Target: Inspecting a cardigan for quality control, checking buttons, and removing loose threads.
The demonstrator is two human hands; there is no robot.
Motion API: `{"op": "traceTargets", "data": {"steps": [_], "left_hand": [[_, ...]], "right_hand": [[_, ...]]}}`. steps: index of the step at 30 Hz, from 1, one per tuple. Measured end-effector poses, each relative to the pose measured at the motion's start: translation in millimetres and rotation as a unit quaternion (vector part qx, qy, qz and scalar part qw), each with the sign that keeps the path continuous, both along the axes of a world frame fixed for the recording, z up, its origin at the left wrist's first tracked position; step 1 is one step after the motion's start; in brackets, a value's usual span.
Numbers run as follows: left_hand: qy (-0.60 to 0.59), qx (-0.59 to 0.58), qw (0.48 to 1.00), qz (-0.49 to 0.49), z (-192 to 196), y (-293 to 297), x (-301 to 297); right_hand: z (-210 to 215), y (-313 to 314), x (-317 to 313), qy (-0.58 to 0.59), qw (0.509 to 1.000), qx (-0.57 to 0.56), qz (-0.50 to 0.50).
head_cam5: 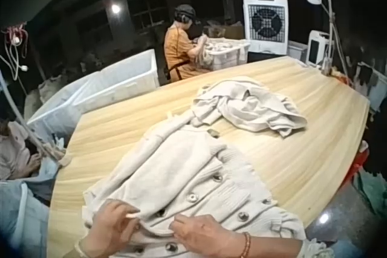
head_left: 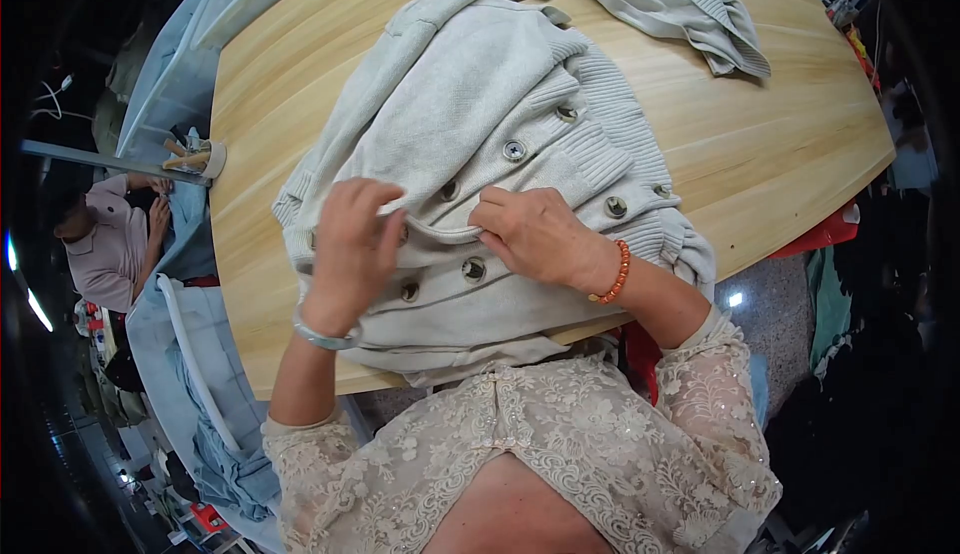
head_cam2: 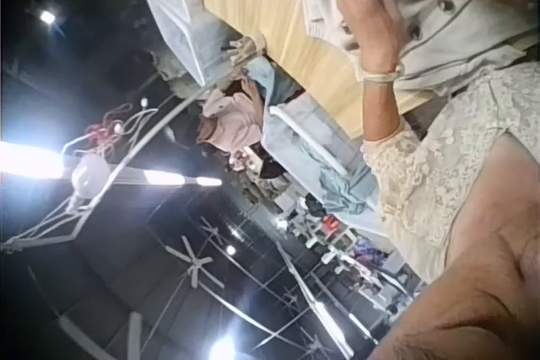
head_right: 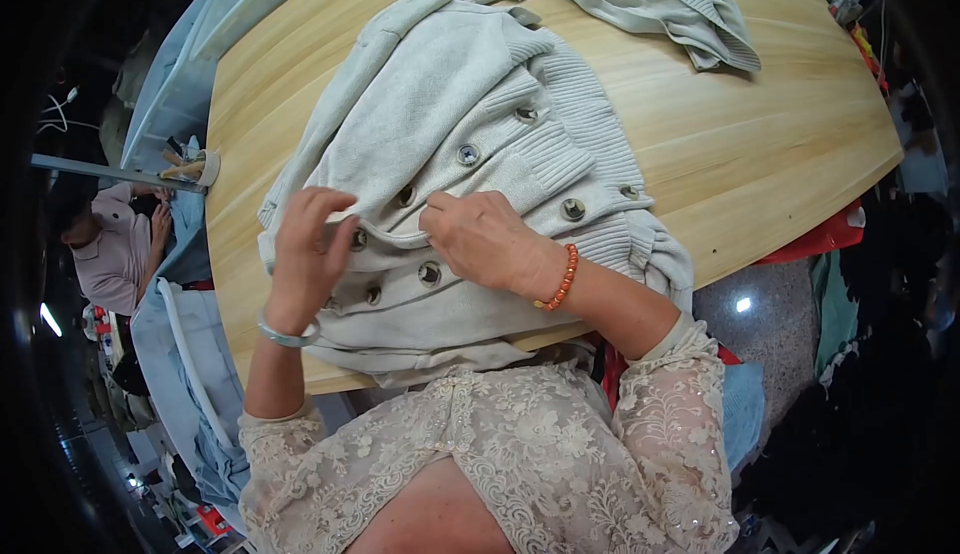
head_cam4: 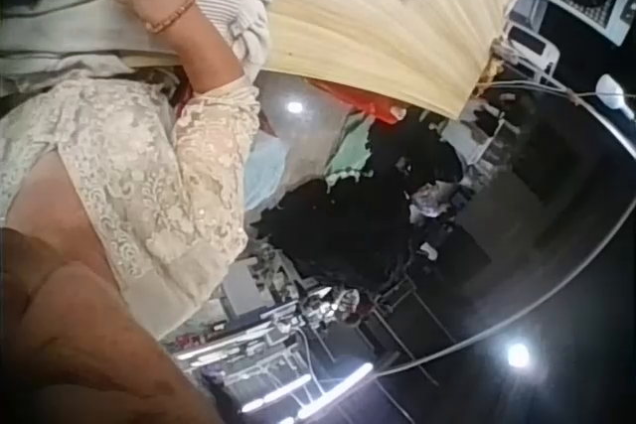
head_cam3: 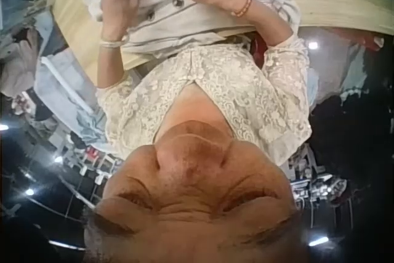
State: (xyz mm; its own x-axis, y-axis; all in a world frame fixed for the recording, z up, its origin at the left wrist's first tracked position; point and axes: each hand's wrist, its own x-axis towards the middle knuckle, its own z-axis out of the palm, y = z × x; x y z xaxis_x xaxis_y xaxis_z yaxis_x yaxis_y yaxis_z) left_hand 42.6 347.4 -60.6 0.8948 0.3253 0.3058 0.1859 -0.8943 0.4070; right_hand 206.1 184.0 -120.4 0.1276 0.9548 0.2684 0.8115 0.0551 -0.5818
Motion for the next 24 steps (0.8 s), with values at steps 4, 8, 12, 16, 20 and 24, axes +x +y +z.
{"op": "traceTargets", "data": {"steps": [4,8,12,16,20,24], "left_hand": [[0.026,-0.026,0.998,-0.042,-29,-23,36],[0.127,-0.053,0.99,-0.027,-43,-3,44],[0.179,-0.225,0.958,0.016,-32,9,48],[0.153,-0.544,0.825,0.03,-31,11,44],[0.114,-0.571,0.813,0.035,-39,12,41],[0.128,-0.588,0.798,0.025,-36,13,44]], "right_hand": [[-1,-1,-5,0.027,0.999,0.043,-0.011],[-12,-6,-11,0.037,0.998,0.049,-0.025],[-15,-4,-14,0.064,0.993,0.09,-0.036],[-13,-3,-14,0.079,0.991,0.096,-0.046],[-6,-3,-17,0.139,0.976,0.129,-0.104],[-7,-4,-14,0.023,0.99,0.091,-0.101]]}}
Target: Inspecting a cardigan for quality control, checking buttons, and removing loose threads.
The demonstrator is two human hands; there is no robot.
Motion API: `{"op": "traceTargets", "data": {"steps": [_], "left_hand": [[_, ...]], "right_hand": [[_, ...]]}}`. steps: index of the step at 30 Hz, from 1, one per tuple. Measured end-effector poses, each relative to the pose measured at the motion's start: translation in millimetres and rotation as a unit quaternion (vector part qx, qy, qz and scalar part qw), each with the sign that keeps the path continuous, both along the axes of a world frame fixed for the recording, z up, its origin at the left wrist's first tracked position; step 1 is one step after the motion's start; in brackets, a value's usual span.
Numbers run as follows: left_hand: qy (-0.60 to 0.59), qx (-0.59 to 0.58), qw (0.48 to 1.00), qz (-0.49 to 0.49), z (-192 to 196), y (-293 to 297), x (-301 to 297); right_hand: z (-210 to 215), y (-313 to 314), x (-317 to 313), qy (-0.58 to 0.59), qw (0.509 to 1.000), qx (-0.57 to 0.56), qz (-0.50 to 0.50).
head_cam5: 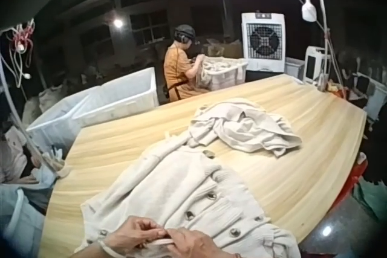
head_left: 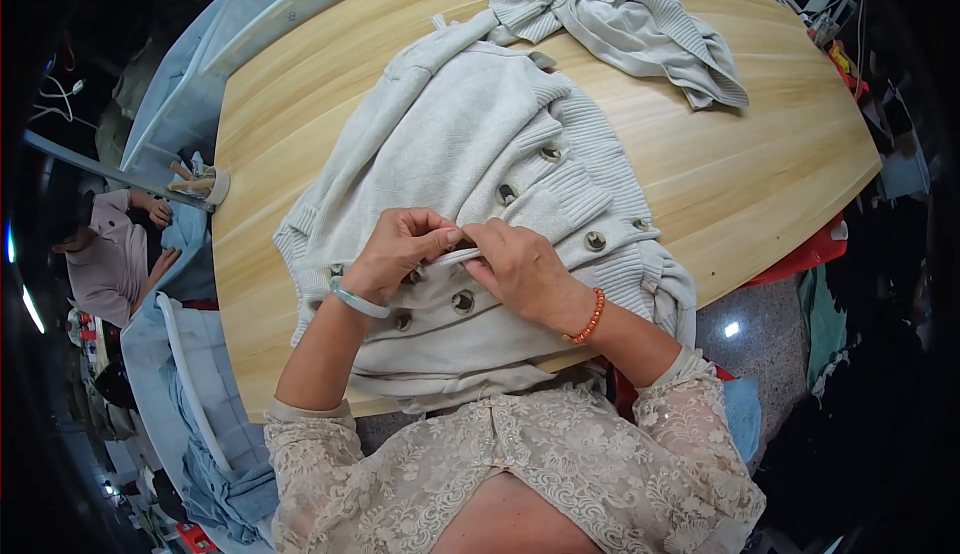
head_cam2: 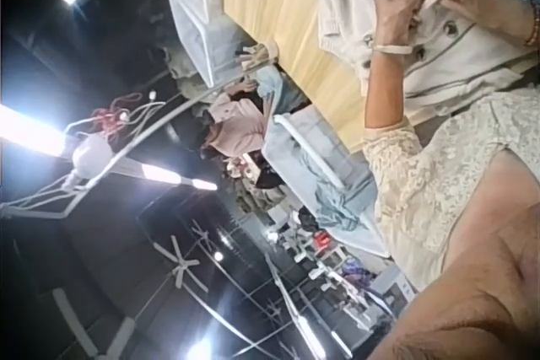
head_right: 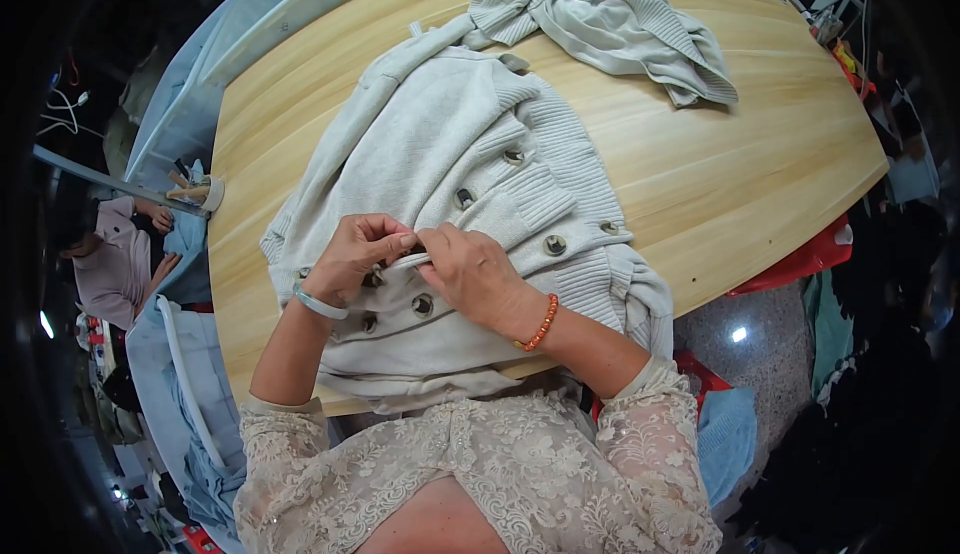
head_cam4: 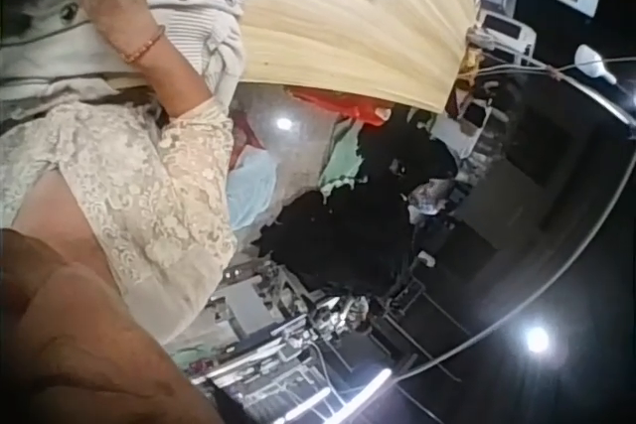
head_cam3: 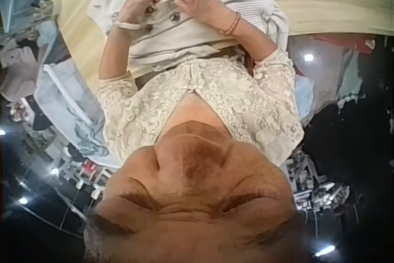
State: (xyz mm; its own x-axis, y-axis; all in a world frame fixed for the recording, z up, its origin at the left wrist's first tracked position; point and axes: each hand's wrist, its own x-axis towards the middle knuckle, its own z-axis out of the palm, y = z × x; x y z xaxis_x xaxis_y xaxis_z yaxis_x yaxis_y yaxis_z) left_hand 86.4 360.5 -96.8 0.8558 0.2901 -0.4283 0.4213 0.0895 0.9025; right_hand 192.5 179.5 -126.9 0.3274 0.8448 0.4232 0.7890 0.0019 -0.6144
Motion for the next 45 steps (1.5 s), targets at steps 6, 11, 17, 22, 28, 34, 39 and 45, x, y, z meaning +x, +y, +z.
{"op": "traceTargets", "data": {"steps": [6,11,17,22,28,34,39,45], "left_hand": [[-0.096,0.145,0.979,-0.107,10,-13,-22],[-0.081,0.191,0.976,-0.064,-11,-13,-30],[-0.044,0.117,0.99,-0.067,1,-9,-28],[-0.048,0.123,0.989,-0.059,1,-7,-23],[-0.079,0.116,0.986,-0.086,-9,-1,-17],[-0.078,0.115,0.986,-0.095,-14,3,-20],[-0.062,0.18,0.978,-0.087,2,2,-23],[-0.093,0.411,0.903,-0.086,6,-8,-14]], "right_hand": [[-4,0,1,-0.044,0.998,-0.037,0.019],[4,-2,7,0.013,0.993,-0.086,0.083],[-8,0,9,0.058,0.994,-0.047,0.081],[-12,5,15,0.05,0.996,0.01,0.073],[-7,7,29,0.044,0.983,0.051,0.169],[0,7,31,0.093,0.978,0.012,0.184],[15,-11,55,0.01,0.99,-0.105,0.094],[18,-39,69,-0.047,0.991,-0.115,0.044]]}}
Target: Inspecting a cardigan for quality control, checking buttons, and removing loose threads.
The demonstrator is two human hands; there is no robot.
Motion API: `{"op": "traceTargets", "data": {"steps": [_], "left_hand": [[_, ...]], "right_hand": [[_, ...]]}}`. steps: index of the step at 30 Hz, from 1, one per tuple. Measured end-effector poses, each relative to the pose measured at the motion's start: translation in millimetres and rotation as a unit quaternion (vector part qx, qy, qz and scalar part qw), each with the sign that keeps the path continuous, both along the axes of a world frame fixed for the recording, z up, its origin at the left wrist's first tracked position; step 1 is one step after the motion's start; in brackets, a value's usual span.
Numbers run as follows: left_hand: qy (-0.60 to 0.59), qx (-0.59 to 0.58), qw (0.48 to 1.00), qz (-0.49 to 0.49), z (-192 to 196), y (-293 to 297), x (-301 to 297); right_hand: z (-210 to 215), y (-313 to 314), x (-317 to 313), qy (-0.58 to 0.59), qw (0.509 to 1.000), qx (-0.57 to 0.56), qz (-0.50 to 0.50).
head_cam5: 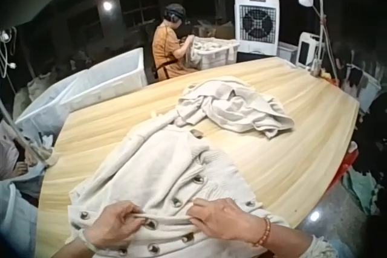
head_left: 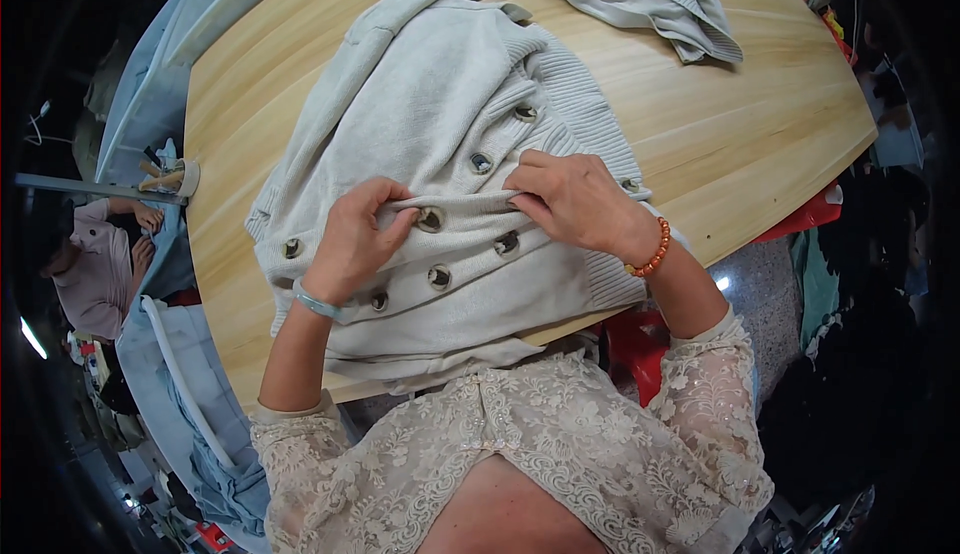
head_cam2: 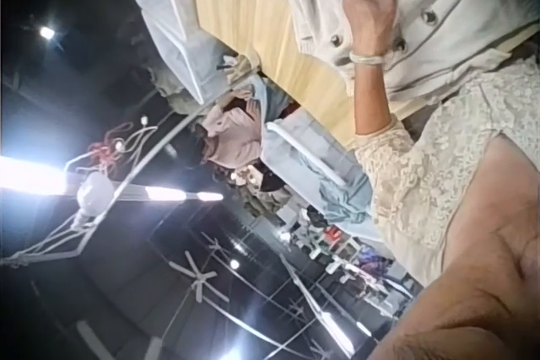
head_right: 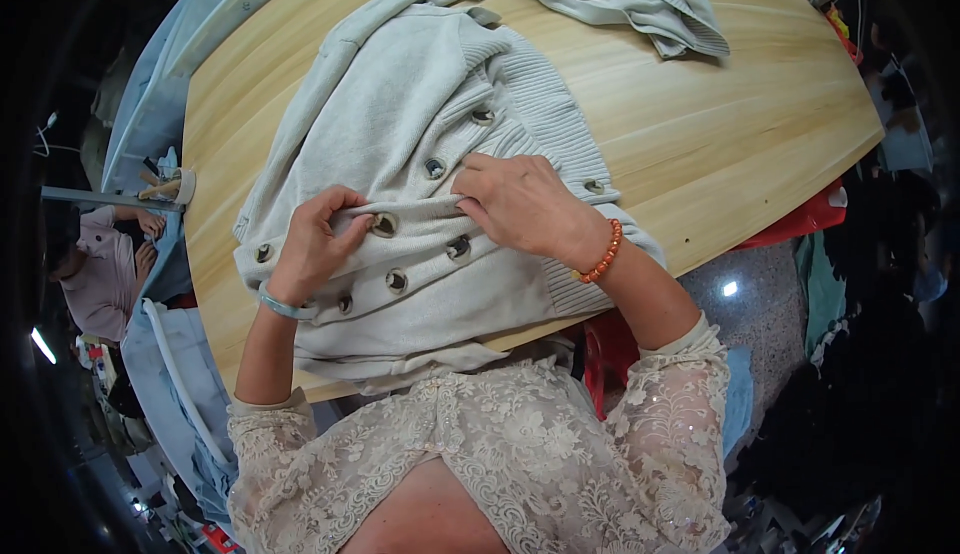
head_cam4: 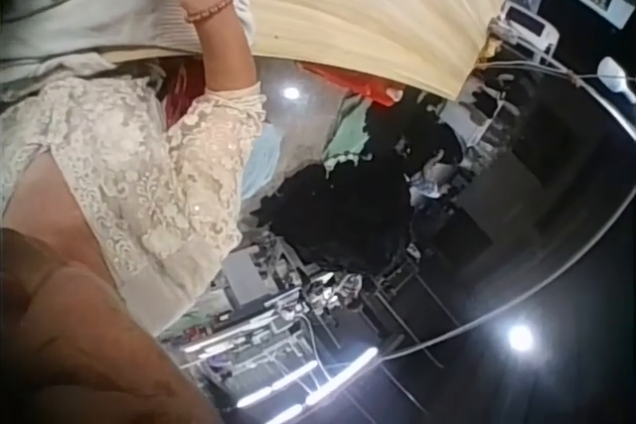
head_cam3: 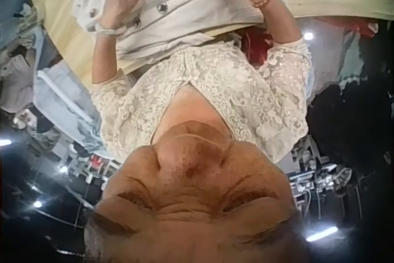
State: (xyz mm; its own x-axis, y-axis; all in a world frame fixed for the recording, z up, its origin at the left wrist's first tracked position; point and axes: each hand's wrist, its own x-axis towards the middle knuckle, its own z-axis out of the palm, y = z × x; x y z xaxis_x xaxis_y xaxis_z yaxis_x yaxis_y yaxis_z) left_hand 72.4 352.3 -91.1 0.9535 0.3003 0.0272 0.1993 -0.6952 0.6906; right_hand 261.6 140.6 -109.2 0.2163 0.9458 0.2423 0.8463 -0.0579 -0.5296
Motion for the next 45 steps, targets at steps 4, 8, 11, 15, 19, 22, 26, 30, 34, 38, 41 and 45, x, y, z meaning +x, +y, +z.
{"op": "traceTargets", "data": {"steps": [4,8,11,15,19,22,26,30,34,38,41,45], "left_hand": [[-0.058,-0.012,0.998,-0.007,7,-33,38],[-0.074,0.061,0.995,-0.016,-30,-31,76],[0.082,-0.174,0.981,-0.011,-22,-18,91],[0.087,-0.365,0.926,0.038,-15,-17,88],[0.063,-0.443,0.893,0.044,-17,-28,80],[0.072,-0.452,0.887,0.066,-13,-32,77],[0.059,-0.435,0.898,0.031,-8,-34,71],[-0.068,-0.292,0.948,-0.106,-15,-41,53],[-0.023,-0.134,0.99,-0.038,-6,-49,45],[-0.018,-0.207,0.978,-0.004,-9,-50,39],[-0.039,-0.253,0.967,0.004,-26,-43,37],[-0.006,-0.252,0.967,-0.034,-6,-37,34]], "right_hand": [[-7,0,-4,0.001,0.999,0.043,-0.018],[-3,4,-9,0.004,0.999,0.037,-0.036],[-7,0,-6,0.017,0.998,0.029,-0.052],[-8,0,-7,0.05,0.995,0.081,-0.027],[-7,3,-13,0.058,0.991,0.108,-0.046],[3,0,-19,0.089,0.988,0.093,-0.082],[-2,-3,-19,0.0,0.993,0.104,-0.06],[-8,-6,-13,0.014,0.996,0.076,-0.048],[-3,-5,-11,0.075,0.995,0.063,-0.002],[-7,-4,-10,0.105,0.992,0.066,0.019],[-16,0,-12,0.047,0.995,0.091,0.014],[-13,1,-12,0.044,0.988,0.141,0.037]]}}
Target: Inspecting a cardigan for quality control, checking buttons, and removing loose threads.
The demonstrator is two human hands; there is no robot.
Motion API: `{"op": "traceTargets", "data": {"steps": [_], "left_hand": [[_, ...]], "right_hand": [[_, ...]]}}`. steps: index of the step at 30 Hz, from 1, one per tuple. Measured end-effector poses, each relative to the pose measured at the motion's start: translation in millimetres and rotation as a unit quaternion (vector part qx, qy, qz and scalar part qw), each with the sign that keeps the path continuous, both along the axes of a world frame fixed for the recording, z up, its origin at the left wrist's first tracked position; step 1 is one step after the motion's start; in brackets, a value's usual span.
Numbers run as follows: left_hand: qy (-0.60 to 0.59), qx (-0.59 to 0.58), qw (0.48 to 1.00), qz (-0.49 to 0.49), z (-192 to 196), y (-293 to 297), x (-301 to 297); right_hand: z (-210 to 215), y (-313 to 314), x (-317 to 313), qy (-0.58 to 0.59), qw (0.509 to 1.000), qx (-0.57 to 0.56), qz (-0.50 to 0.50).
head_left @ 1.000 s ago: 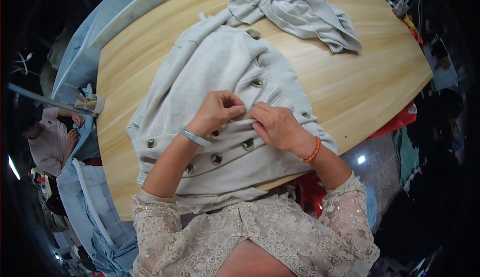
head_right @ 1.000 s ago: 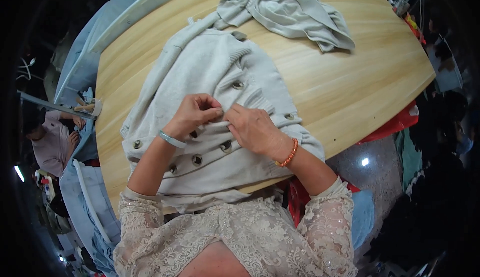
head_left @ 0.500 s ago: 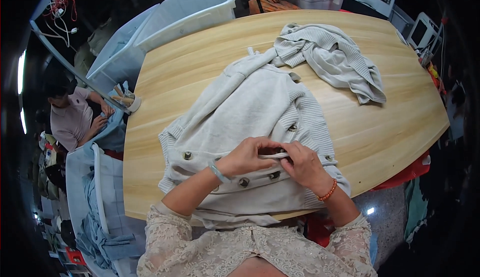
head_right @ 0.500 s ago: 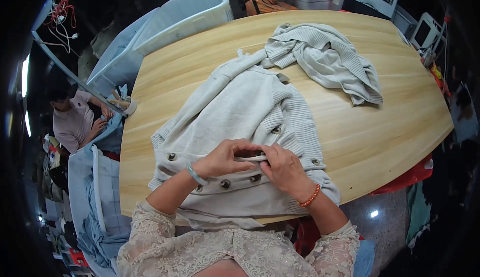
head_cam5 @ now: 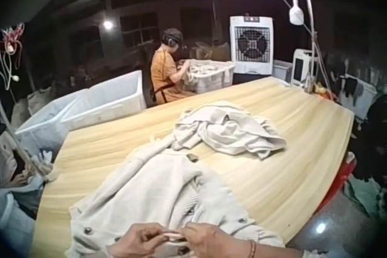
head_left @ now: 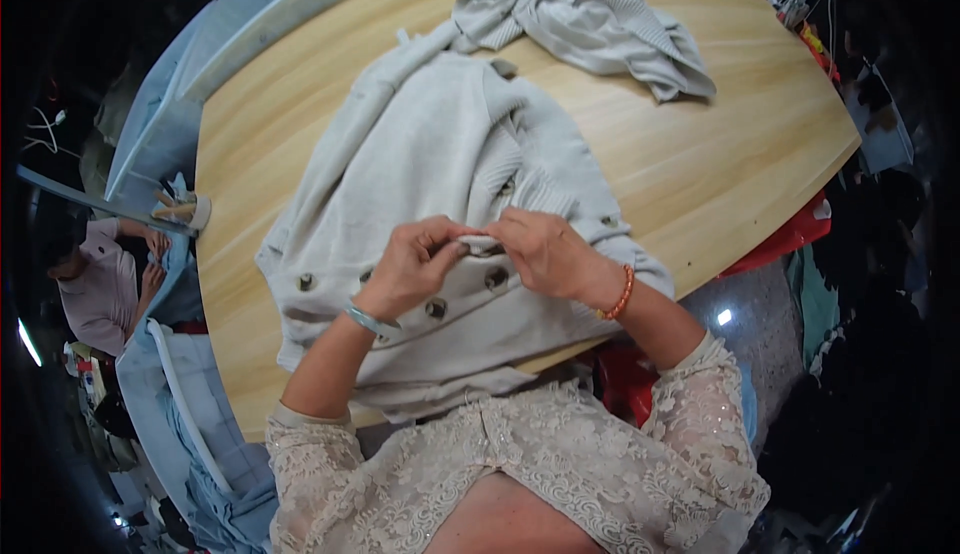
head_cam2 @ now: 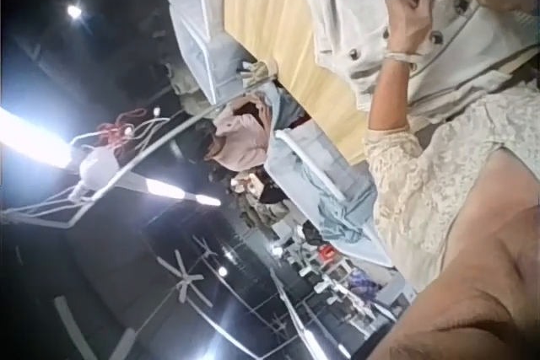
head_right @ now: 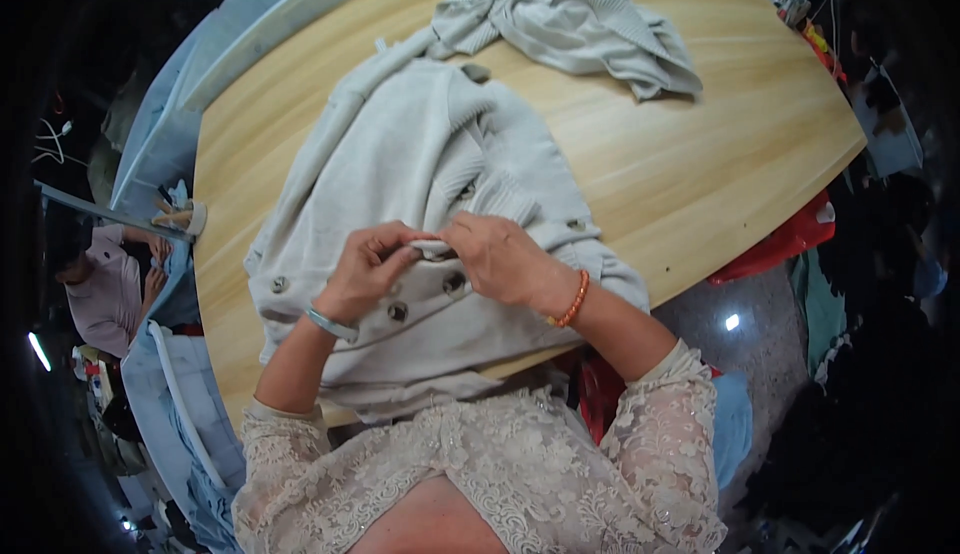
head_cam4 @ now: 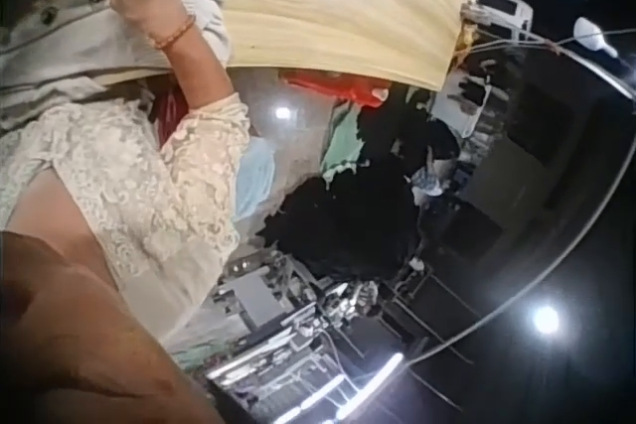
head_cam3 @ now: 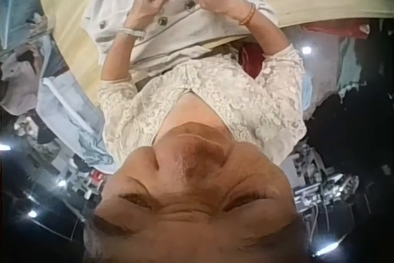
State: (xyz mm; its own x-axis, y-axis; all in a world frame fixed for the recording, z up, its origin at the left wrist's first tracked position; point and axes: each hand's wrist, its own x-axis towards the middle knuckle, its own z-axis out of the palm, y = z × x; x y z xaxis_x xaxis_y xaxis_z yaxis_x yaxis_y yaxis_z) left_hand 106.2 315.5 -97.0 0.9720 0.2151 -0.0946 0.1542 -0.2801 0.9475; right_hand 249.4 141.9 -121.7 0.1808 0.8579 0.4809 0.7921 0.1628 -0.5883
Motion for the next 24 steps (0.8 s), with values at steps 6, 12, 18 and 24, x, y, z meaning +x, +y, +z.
{"op": "traceTargets", "data": {"steps": [6,12,18,24], "left_hand": [[0.035,-0.072,0.995,-0.057,3,11,-8],[0.053,-0.045,0.997,-0.027,25,7,-34],[-0.017,0.358,0.932,0.053,27,23,-45],[-0.16,0.416,0.895,-0.024,26,-23,-9]], "right_hand": [[1,2,-8,0.09,0.991,0.03,0.096],[23,-10,-18,0.044,0.993,-0.094,0.064],[12,-24,-19,-0.039,0.986,-0.16,0.003],[14,-18,-17,-0.113,0.986,-0.117,-0.019]]}}
